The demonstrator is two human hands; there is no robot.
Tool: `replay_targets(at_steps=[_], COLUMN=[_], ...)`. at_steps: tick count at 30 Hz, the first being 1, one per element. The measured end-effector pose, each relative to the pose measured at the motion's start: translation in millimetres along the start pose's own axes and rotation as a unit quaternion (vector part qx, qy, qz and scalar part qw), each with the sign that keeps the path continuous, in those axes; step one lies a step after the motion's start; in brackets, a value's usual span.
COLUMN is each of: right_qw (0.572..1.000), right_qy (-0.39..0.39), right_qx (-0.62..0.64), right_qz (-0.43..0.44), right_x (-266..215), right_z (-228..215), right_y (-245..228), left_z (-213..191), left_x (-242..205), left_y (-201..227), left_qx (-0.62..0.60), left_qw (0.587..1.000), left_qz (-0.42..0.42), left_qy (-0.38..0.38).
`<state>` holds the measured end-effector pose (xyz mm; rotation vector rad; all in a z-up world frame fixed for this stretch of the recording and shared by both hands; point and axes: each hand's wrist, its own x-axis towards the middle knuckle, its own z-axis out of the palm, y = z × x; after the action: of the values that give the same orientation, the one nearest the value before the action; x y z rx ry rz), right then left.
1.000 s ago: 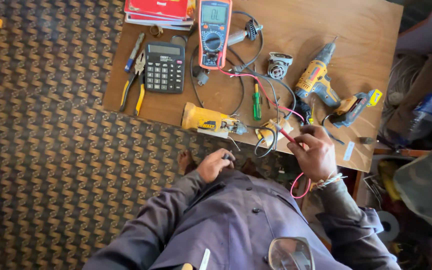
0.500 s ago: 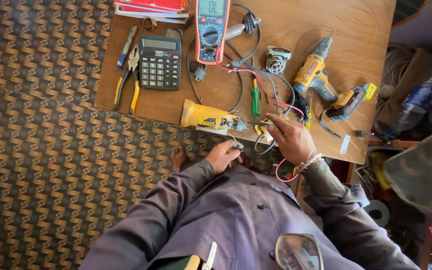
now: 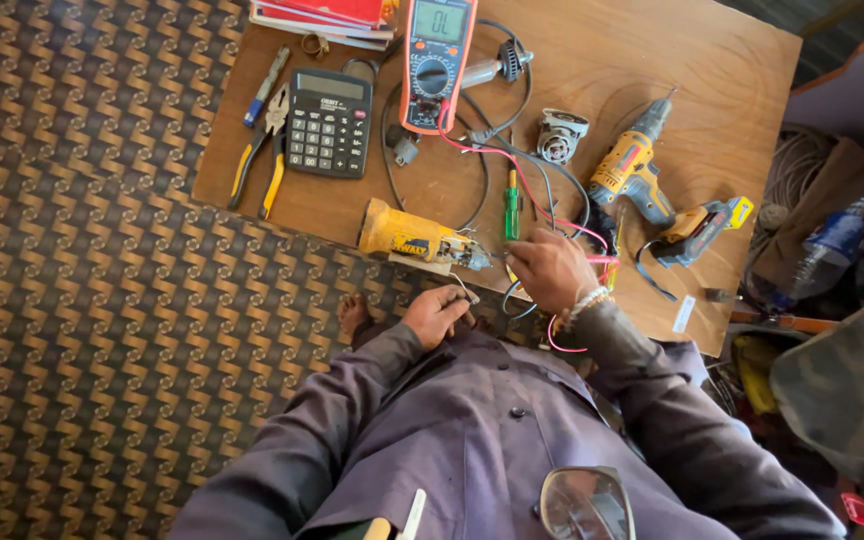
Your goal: The person uses a multimeter to test electrical continuity on a small yellow device, then uses a screwdriver to adjust internal components. The person repeatedly probes the device with the multimeter leads while making small adjustments.
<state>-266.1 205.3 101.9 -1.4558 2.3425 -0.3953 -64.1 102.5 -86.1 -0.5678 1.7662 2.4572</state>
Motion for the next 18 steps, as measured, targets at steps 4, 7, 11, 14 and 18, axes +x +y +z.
replay_targets(at_steps=[4, 7, 11, 14, 18], right_qw=[0.998, 0.997, 0.993, 0.991, 0.993], right_qy=[-0.044, -0.037, -0.047, -0.055, -0.003], right_qx=[-0.042, -0.061, -0.102, -0.123, -0.114], right_qz=[-0.011, -0.026, -0.025, 0.0, 0.007], right_x=[15, 21, 19, 19, 21], right_z=[8, 15, 21, 25, 28], right_y=[-3, -6, -11, -16, -20], left_z=[2, -1, -1, -1, -4], left_x=[-1, 0, 2, 0, 2], left_y=[1, 0, -4, -7, -6], left_qx=[0.004, 0.013, -0.009, -0.017, 0.005], left_qw=[1.0, 1.0, 1.0, 1.0, 1.0], left_qz=[-0.021, -0.013, -0.012, -0.018, -0.013], left_qy=[0.014, 0.013, 0.014, 0.011, 0.006])
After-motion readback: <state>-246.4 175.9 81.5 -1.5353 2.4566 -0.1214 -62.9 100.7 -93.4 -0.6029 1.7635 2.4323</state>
